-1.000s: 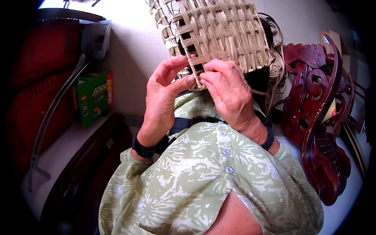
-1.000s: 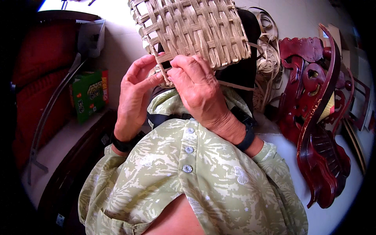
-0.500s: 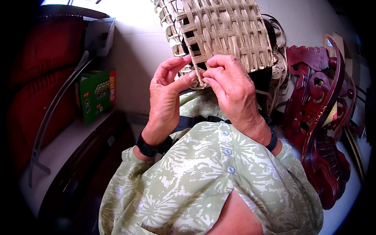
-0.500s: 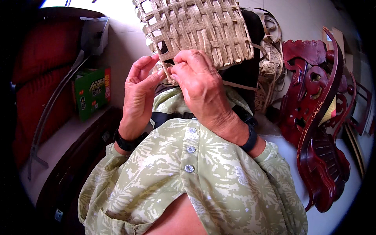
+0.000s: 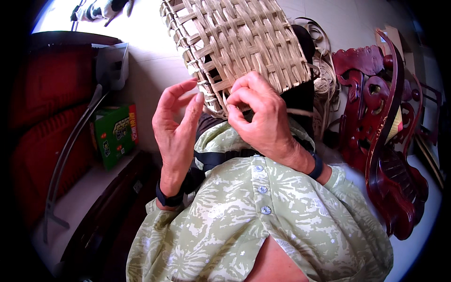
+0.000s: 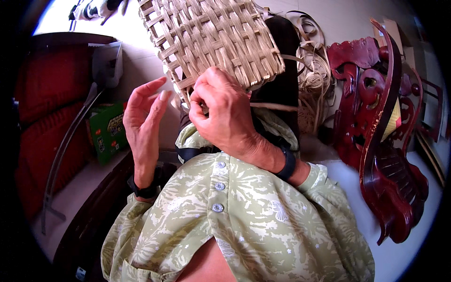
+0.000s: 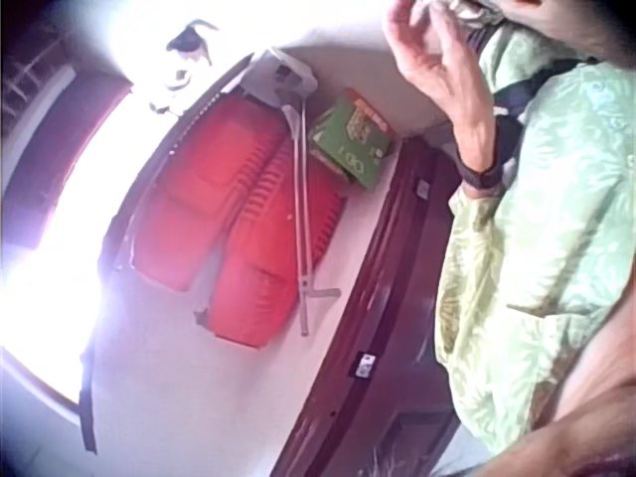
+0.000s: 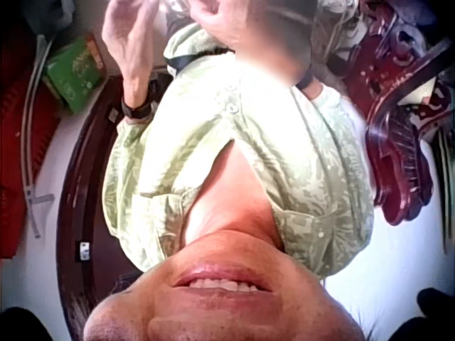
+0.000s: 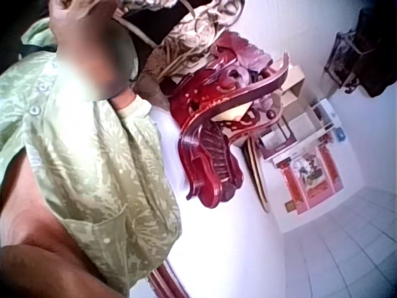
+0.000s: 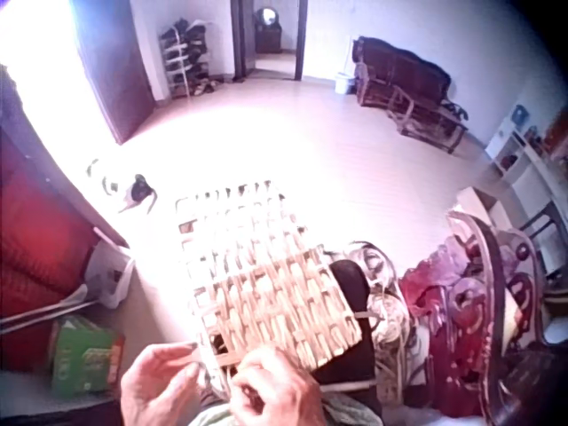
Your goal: The person weaves a basket by hand, threading strips of material through the existing structure and pressing them into place.
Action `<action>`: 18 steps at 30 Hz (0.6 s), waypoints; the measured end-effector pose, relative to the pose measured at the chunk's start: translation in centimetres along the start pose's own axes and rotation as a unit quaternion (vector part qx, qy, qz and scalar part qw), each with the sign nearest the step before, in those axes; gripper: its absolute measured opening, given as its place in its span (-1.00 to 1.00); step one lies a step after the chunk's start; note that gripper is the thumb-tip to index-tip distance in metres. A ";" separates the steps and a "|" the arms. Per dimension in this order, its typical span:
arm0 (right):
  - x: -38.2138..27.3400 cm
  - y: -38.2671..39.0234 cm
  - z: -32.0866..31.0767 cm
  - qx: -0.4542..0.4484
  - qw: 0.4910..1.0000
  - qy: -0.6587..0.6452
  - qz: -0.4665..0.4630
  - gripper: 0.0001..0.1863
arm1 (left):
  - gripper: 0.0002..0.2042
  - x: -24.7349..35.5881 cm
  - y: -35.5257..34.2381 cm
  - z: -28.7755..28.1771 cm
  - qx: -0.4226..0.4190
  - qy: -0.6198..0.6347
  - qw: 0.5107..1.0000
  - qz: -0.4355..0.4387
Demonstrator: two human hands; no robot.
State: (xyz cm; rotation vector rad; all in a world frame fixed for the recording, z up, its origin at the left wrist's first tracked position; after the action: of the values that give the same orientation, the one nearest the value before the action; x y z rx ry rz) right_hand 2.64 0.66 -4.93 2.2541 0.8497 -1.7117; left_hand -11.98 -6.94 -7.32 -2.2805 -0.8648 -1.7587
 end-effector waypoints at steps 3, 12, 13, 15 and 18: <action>0.4 0.0 -0.2 0.000 0.998 -0.055 0.020 -0.87 | -0.75 0.7 -1.0 -0.2 0.029 -0.096 0.995 0.017; -1.8 0.5 0.2 -0.080 0.997 -0.004 -0.004 -0.83 | -0.79 -1.2 -2.1 4.4 -0.116 0.083 0.990 -0.022; -2.7 0.6 -0.3 -0.063 0.998 0.013 -0.021 -0.81 | -0.80 -1.2 -2.1 4.2 -0.110 0.066 0.992 -0.015; -2.4 0.6 -0.6 -0.073 0.985 -0.106 0.114 -0.83 | -0.80 -0.9 -1.8 3.8 -0.116 0.044 0.992 -0.033; -2.0 0.9 -0.3 -0.059 0.978 -0.162 0.114 -0.84 | -0.80 -1.0 -1.7 3.8 -0.115 0.056 0.991 -0.041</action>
State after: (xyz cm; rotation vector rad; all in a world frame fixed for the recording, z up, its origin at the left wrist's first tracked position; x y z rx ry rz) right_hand 3.00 -0.62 -3.18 1.8449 0.5800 -1.7985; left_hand -9.86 -4.20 -9.79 -2.2818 -0.7819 -2.0985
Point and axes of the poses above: each hand's wrist, its own y-axis away from the middle knuckle, its own z-axis out of the palm, x = y × z, the point moved 9 cm from there along -y, towards the middle knuckle, and after that the axes turned 14 degrees about -y, right-handed, at the moved point
